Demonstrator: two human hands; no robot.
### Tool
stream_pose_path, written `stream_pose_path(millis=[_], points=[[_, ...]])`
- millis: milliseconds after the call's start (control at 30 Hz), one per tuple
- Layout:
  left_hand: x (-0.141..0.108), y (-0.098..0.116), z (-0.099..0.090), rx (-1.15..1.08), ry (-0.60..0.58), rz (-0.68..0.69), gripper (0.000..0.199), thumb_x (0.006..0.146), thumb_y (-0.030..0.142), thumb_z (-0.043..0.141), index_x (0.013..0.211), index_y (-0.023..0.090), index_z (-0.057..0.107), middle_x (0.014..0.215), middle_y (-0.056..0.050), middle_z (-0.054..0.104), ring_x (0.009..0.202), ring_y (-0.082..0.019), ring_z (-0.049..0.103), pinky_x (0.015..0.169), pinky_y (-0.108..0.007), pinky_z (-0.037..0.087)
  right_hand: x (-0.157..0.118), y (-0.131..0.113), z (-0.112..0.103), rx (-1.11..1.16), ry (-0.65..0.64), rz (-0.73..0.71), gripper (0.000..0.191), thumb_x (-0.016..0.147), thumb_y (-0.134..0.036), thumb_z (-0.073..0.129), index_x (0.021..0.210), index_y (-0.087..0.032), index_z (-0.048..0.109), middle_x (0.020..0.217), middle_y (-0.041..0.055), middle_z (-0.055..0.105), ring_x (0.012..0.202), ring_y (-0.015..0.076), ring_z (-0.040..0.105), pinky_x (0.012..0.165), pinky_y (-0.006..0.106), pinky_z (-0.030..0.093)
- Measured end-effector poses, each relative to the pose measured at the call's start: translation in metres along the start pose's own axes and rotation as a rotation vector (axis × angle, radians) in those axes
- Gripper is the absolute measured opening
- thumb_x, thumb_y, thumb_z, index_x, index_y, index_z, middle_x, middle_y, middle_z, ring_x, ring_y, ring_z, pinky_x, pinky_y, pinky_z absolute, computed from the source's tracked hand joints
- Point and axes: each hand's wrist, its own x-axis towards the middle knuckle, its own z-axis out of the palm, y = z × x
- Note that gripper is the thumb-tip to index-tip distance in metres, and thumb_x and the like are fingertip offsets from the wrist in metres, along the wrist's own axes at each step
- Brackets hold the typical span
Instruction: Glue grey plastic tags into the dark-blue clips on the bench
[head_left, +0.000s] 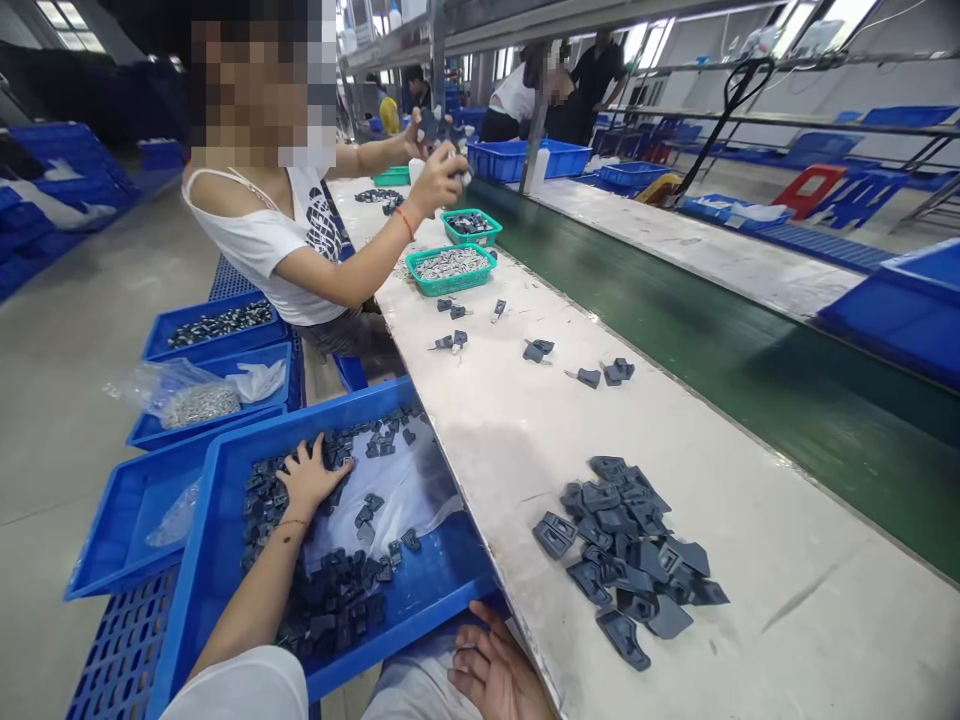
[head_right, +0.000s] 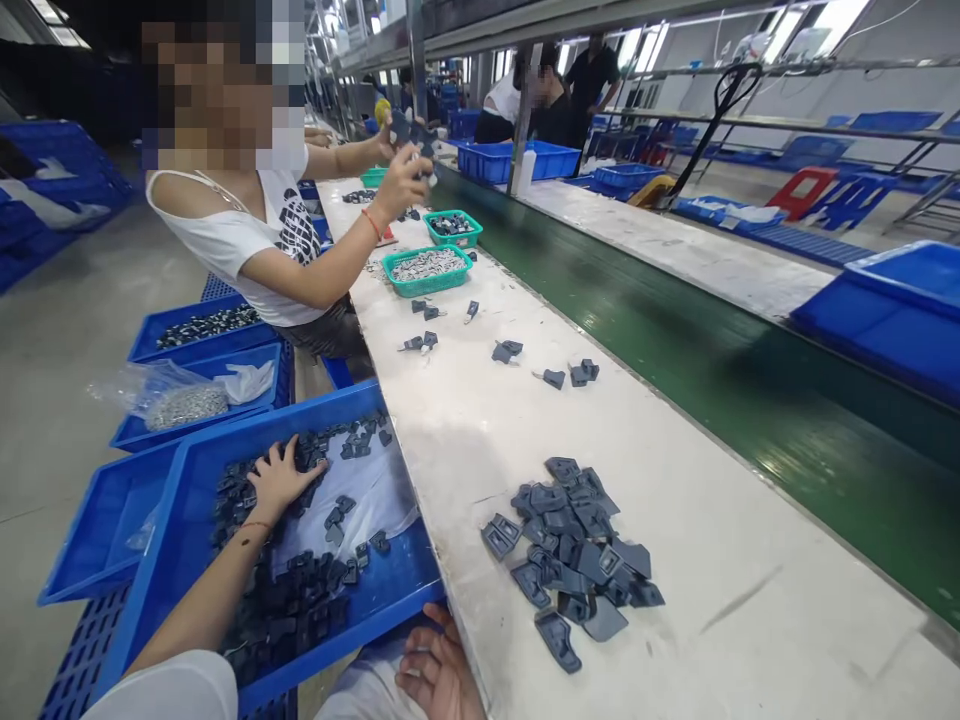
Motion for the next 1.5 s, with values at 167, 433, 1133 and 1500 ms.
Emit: stream_pose_path(millis=[167,433,1133,1500], points=[[-0.012,0.006,0.004,0.069,-0.059,0.207,0.058,0.097,0.047,0.065,0.147,0.021,0.051,0.154,-0.014,0.047,0.134,-0.035,0.052,0.109,-0.059,0.047,-0.002,-0.001,0.0,0.017,-0.012,0.023,0.056,0.058,-0.051,0.098,0.105,-0.027,0.08,0.089,0.0055,0.074,0.078,0.0199,0.07,0.08,0.035,0.053],[-0.018,0.018,0.009,0.11,-0.096,0.237,0.054,0.099,0.044,0.065,0.146,0.02,0.051,0.149,-0.015,0.052,0.125,-0.032,0.059,0.101,-0.054,0.055,-0.003,-0.002,0.0,0.029,-0.025,0.015,0.059,0.062,-0.051,0.097,0.11,-0.025,0.076,0.091,0.0059,0.074,0.08,0.0198,0.069,0.082,0.036,0.051],[-0.036,0.061,0.022,0.059,-0.079,0.141,0.048,0.099,0.04,0.066,0.141,0.019,0.055,0.143,-0.014,0.057,0.122,-0.03,0.062,0.098,-0.051,0.057,-0.009,0.002,0.009,0.022,-0.042,-0.077,0.057,0.061,-0.054,0.096,0.106,-0.025,0.078,0.086,0.0042,0.073,0.076,0.0206,0.069,0.075,0.035,0.052],[-0.041,0.079,0.027,-0.057,-0.02,-0.007,0.048,0.1,0.043,0.064,0.141,0.019,0.055,0.141,-0.014,0.058,0.119,-0.029,0.063,0.097,-0.051,0.058,-0.011,0.003,0.015,0.025,-0.034,-0.121,0.049,0.067,-0.053,0.093,0.106,-0.028,0.079,0.086,0.0061,0.073,0.075,0.0235,0.068,0.074,0.04,0.053]])
